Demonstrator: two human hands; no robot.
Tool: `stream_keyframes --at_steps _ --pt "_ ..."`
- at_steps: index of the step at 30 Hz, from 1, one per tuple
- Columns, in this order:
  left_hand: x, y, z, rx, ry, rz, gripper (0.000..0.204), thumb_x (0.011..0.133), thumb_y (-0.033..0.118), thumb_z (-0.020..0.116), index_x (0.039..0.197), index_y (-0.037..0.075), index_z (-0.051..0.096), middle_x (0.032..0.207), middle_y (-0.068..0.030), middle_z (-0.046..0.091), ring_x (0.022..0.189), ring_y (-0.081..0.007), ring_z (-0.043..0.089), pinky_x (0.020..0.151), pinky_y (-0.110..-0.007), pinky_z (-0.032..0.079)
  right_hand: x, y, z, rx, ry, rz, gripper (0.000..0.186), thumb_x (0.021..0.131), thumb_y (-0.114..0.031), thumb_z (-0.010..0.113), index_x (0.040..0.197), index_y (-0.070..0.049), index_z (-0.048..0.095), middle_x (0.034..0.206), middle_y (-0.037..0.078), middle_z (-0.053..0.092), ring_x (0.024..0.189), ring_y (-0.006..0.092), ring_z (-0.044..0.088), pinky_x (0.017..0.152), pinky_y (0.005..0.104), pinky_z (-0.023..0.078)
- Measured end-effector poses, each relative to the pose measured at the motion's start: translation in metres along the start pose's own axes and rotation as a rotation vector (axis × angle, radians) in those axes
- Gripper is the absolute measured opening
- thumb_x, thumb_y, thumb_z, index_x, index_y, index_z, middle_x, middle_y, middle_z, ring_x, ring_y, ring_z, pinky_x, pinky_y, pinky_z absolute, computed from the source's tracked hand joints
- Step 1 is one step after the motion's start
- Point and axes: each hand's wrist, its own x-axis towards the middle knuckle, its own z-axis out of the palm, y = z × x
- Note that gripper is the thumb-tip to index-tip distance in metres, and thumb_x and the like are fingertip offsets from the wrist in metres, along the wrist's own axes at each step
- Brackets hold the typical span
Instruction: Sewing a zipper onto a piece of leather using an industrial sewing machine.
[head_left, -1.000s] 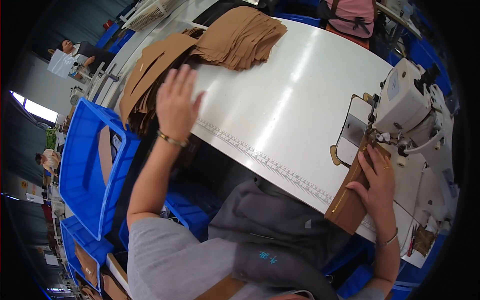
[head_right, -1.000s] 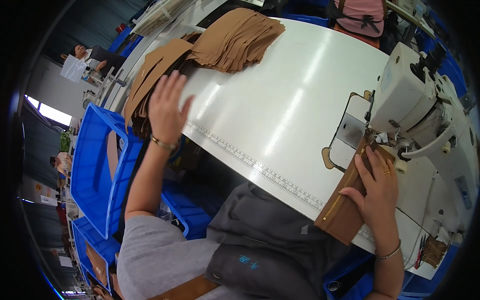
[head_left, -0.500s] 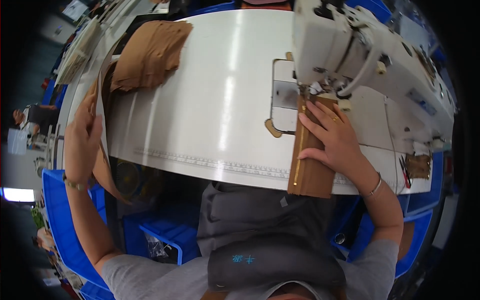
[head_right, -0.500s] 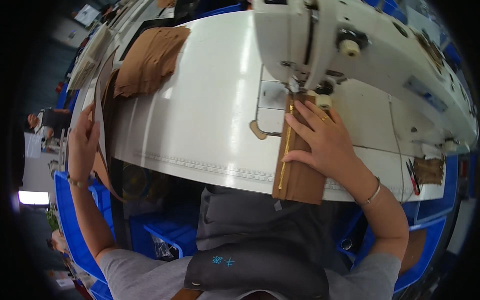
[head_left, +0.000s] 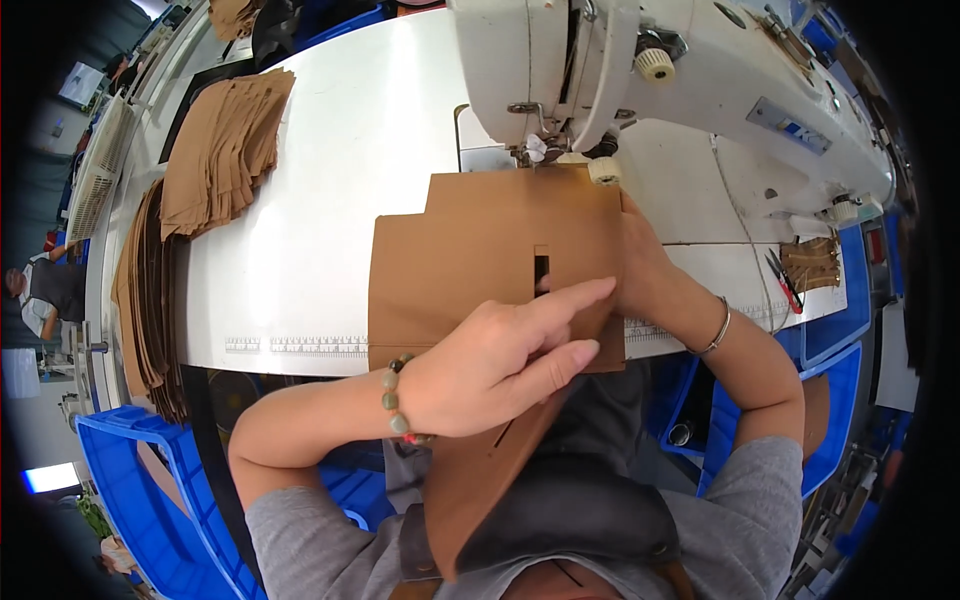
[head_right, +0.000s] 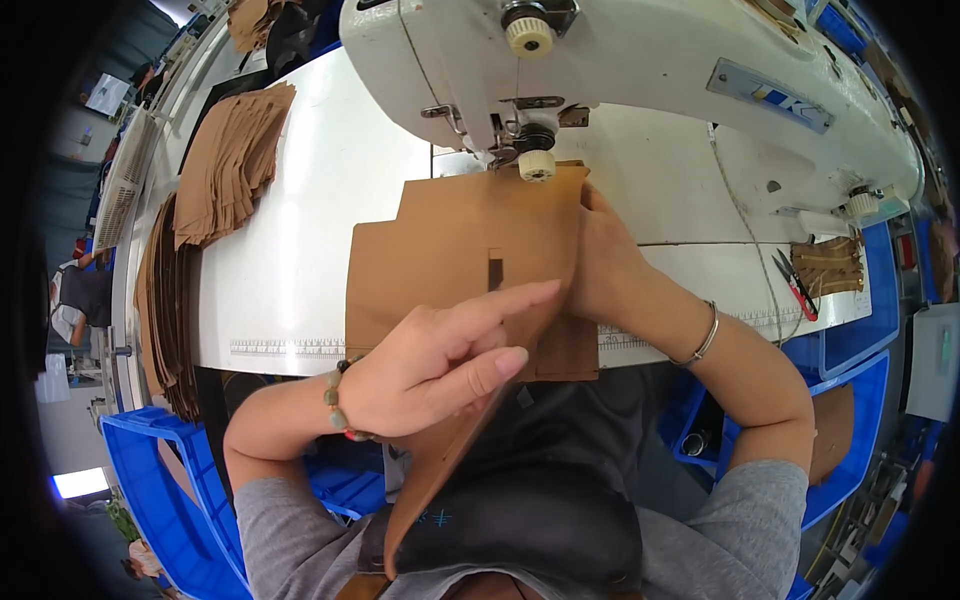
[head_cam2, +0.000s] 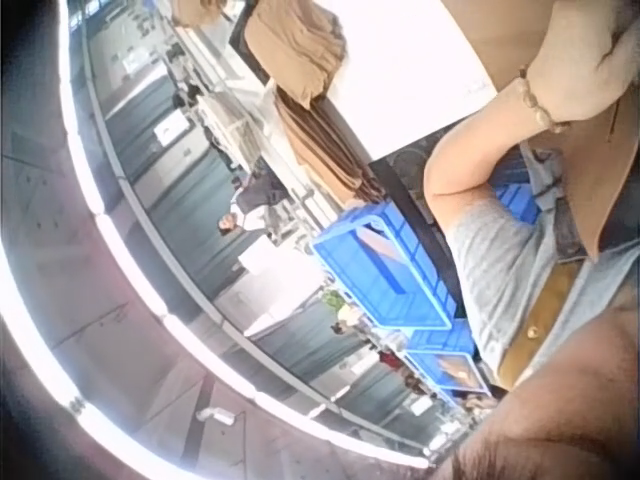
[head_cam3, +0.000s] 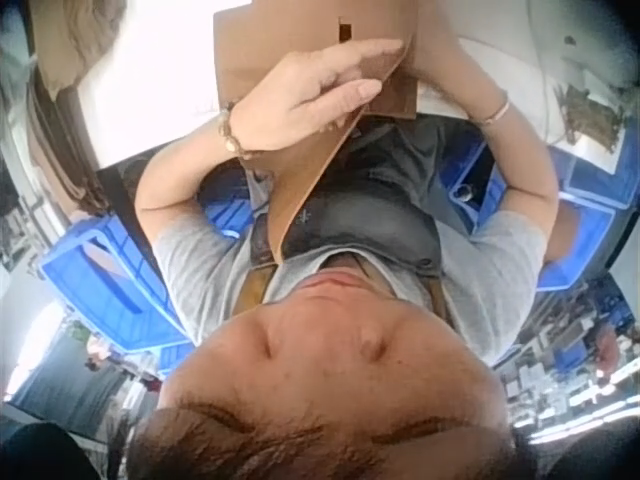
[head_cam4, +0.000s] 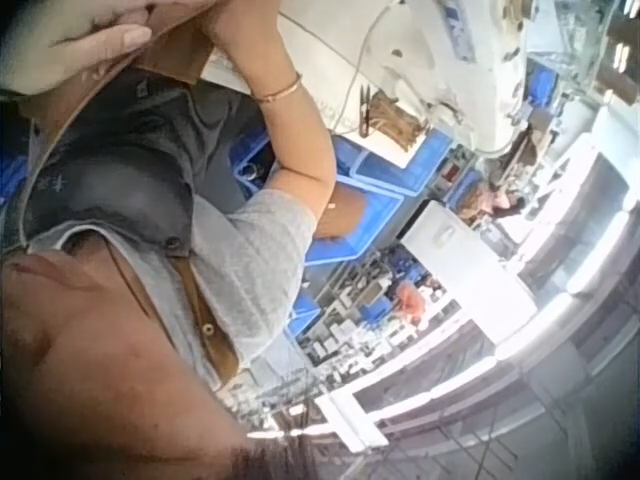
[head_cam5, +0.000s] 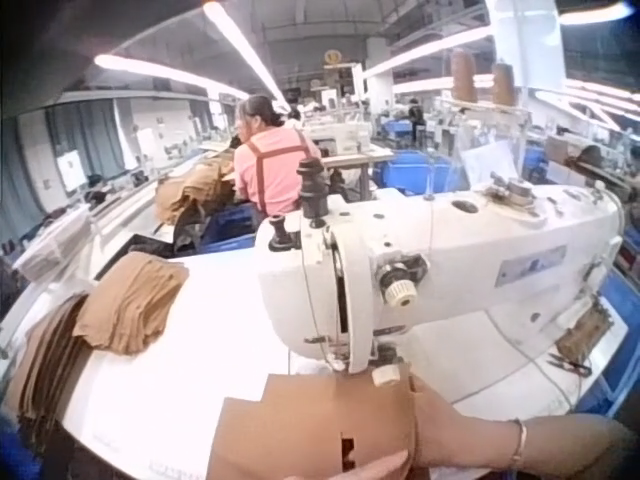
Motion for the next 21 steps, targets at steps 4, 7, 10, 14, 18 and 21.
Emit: stream_keyframes --at_steps 4,7,10,14,18,21 --pt "0.022 -0.035 -0.03 1.175 0.297 0.429 0.061 0.1 0.023 0.066 0.154 0.003 0.045 0.112 -0.0105 0.07 0.106 -0.0262 0.068 0.093 -0.04 0.053 0.0 0.002 0.001 0.027 0.173 -0.098 0.049 0.085 -0.043 0.074 0.122 -0.01 0.071 0.126 0.01 0.07 0.125 0.0318 0.062 0.108 0.0508 0.044" --pt "0.019 -0.058 -0.043 1.256 0.298 0.121 0.064 0.099 0.029 0.065 0.155 0.006 0.045 0.152 -0.0122 0.054 0.142 -0.0352 0.048 0.118 -0.055 0.035 -0.002 0.0 0.0 -0.017 0.091 -0.042 0.051 0.088 -0.047 0.073 0.122 -0.009 0.071 0.126 0.011 0.071 0.124 0.0327 0.063 0.109 0.0489 0.044" --pt "0.016 -0.069 -0.029 1.069 0.243 0.006 0.064 0.1 0.031 0.062 0.156 0.007 0.043 0.165 -0.0108 0.04 0.153 -0.0355 0.035 0.123 -0.061 0.023 -0.002 0.0 0.0 0.002 0.063 -0.005 0.058 0.087 -0.048 0.072 0.127 -0.006 0.068 0.13 0.013 0.069 0.127 0.0332 0.061 0.113 0.0521 0.041" --pt "0.021 -0.068 -0.017 1.099 0.32 0.051 0.062 0.101 0.029 0.06 0.157 0.007 0.043 0.161 -0.0124 0.045 0.149 -0.0366 0.04 0.121 -0.059 0.029 -0.004 0.001 -0.002 0.084 0.088 0.002 0.063 0.086 -0.048 0.073 0.131 -0.005 0.065 0.131 0.014 0.068 0.128 0.0335 0.06 0.118 0.0548 0.035" --pt "0.029 -0.064 -0.028 1.089 0.292 -0.003 0.061 0.102 0.029 0.06 0.156 0.007 0.043 0.156 -0.0132 0.05 0.146 -0.0367 0.044 0.119 -0.057 0.033 -0.006 0.002 -0.003 0.098 0.028 0.029 0.066 0.085 -0.049 0.074 0.132 -0.005 0.063 0.131 0.015 0.068 0.129 0.0341 0.059 0.119 0.0548 0.033" --pt "0.036 -0.068 -0.033 1.13 0.302 0.061 0.058 0.102 0.029 0.06 0.153 0.006 0.046 0.154 -0.0137 0.052 0.145 -0.0354 0.046 0.118 -0.052 0.036 -0.006 0.002 -0.002 0.087 -0.016 0.032 0.069 0.084 -0.049 0.075 0.134 -0.004 0.062 0.132 0.015 0.067 0.129 0.0345 0.059 0.119 0.0549 0.034"
